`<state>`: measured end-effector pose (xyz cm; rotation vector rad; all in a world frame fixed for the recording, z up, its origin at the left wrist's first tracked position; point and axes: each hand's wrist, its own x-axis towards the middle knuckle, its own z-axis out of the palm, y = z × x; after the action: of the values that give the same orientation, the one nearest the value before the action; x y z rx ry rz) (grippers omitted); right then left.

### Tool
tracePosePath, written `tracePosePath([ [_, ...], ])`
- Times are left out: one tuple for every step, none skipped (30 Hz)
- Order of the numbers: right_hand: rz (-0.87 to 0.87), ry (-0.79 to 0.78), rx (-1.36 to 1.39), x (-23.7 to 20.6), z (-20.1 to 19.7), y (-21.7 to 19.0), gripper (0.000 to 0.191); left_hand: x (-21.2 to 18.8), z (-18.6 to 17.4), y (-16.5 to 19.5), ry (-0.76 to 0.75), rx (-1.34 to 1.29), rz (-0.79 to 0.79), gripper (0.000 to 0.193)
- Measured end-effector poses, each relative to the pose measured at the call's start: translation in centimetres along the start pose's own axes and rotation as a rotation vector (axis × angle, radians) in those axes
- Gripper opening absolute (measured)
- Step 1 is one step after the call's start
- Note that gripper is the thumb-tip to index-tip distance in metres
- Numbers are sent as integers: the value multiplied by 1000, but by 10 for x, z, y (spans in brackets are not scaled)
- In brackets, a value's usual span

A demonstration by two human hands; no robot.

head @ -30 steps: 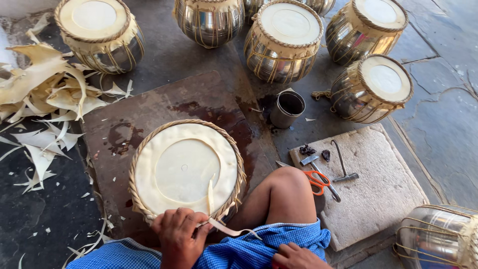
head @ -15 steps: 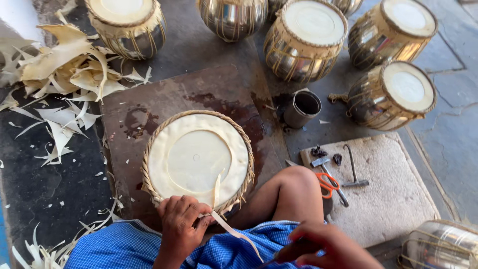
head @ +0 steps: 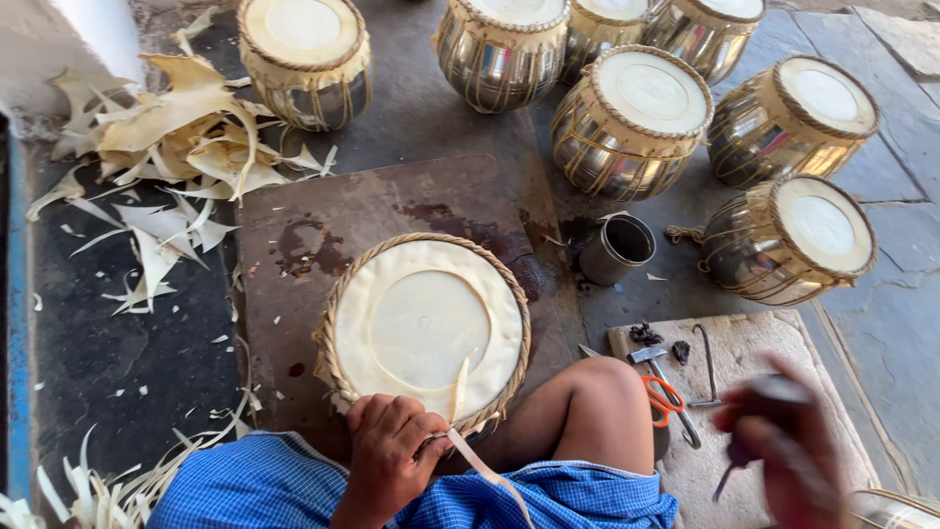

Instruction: The person repairs a tabla drum by weaving and tightening leather straps around the drum head using a metal tool. They use a knife to trim excess leather strips and adjust the tension by hand.

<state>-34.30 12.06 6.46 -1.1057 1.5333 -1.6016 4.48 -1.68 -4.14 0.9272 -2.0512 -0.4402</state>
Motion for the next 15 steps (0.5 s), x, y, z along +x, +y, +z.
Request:
tracePosePath([
  [131, -27, -71, 3, 16, 5, 75, -1, 0, -1, 5, 0, 12, 23],
  [237, -61, -164, 3, 32, 8, 78, -2, 0, -2, 10, 0, 24, 23],
  [341, -96, -256, 3, 47, 13, 81, -3, 0, -2, 19, -1, 32, 22],
  [332, -165, -199, 3, 60, 19, 81, -3, 1, -3, 28, -3, 43, 22],
  [323, -236, -144, 1, 70, 26, 81, -3, 1, -3, 39, -5, 53, 22],
  [239, -297, -126, -1, 77, 33, 76, -3, 1, -3, 41, -7, 55, 21],
  [155, -358, -109, -3, 82, 42, 73, -3, 1, -3, 42, -9, 57, 21],
  [72, -417, -91, -7, 85, 50, 71, -3, 0, -2, 43, -12, 61, 21],
  [73, -427, -85, -9, 87, 56, 69, -3, 0, -2, 43, -17, 61, 21],
  [74, -436, -81, -10, 90, 61, 68, -2, -1, -1, 43, -23, 62, 21],
  [77, -445, -77, -8, 91, 60, 67, -1, -2, -1, 42, -30, 62, 20],
  [145, -376, -87, -4, 88, 56, 64, 0, -2, 0, 49, -25, 63, 20],
  [203, -315, -126, 1, 85, 47, 64, 0, -3, 1, 55, -20, 64, 20],
  [256, -268, -181, 8, 79, 34, 64, 0, -4, 1, 60, -17, 62, 20],
  [268, -209, -274, 17, 68, 17, 64, 1, -4, 2, 62, -5, 75, 20],
])
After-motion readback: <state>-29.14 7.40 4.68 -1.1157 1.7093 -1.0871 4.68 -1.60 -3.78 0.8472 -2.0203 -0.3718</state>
